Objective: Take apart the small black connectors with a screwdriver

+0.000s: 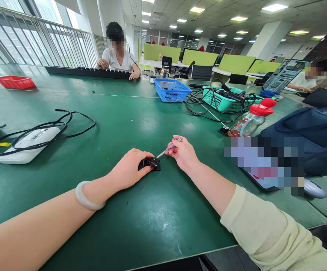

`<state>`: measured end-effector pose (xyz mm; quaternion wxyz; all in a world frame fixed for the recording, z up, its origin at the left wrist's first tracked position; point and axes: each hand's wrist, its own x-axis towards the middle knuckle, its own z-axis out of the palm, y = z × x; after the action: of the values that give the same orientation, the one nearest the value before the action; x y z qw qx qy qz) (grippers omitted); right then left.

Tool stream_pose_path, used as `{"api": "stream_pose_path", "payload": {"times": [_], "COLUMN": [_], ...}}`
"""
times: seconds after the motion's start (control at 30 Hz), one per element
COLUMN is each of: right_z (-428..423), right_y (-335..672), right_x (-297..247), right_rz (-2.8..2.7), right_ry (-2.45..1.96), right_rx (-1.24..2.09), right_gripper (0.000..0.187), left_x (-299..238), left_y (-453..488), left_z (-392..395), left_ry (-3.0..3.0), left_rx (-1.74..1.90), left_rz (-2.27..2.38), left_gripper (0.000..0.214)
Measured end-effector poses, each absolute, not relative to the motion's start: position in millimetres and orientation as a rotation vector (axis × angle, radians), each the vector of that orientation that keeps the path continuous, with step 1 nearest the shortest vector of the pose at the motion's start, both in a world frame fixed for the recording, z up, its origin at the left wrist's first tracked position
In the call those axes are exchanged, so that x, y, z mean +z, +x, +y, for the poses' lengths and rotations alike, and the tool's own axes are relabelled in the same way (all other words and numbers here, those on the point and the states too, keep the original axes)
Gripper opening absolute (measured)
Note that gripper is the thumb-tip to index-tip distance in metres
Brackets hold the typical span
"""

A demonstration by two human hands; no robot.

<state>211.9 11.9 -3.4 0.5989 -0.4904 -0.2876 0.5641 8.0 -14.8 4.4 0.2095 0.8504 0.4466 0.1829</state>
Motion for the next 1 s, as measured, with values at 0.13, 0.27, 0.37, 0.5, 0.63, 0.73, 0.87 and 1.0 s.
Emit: {"api": "stream_pose_path", "payload": {"times": [0.13, 0.27, 0.37, 0.5, 0.63, 0.73, 0.87, 1.0], "right_z": [11.9, 11.4, 9.7, 6.5, 1.6, -6.7, -21.1, -28.1], "right_y": [212.1, 211.9, 211.2, 211.0, 211.9, 211.3, 207.6, 205.2], "right_x": [-3.4, -2.3, -1.2, 0.2, 4.3, 9.8, 14.2, 12.4], "right_rz": [-0.683, -0.685, -0.760, -0.974, -1.030, -1.120, -1.314, -1.463], "right_ry": [-1.119, -1.121, -1.146, -1.154, -1.005, -0.876, -0.851, -0.817], "right_rx": [1.303, 1.303, 1.279, 1.181, 1.020, 0.871, 0.735, 0.641], "right_gripper": [0.023, 0.023, 0.025, 0.031, 0.039, 0.040, 0.033, 0.033], "left_x": [5.3, 5.1, 4.5, 3.9, 3.1, 2.8, 2.6, 2.8], "left_y": [8.8, 8.7, 8.6, 7.9, 6.5, 6.2, 6.7, 6.8], "left_z": [-14.6, -14.3, -14.3, -14.6, -15.2, -15.3, -15.0, -15.3], "left_ry": [2.378, 2.365, 2.362, 2.368, 2.373, 2.385, 2.377, 2.380], "left_rx": [0.510, 0.502, 0.505, 0.511, 0.527, 0.530, 0.529, 0.554], "left_rz": [1.234, 1.246, 1.250, 1.256, 1.240, 1.227, 1.234, 1.219], "left_gripper": [0.030, 0.032, 0.033, 0.033, 0.036, 0.037, 0.035, 0.034]}}
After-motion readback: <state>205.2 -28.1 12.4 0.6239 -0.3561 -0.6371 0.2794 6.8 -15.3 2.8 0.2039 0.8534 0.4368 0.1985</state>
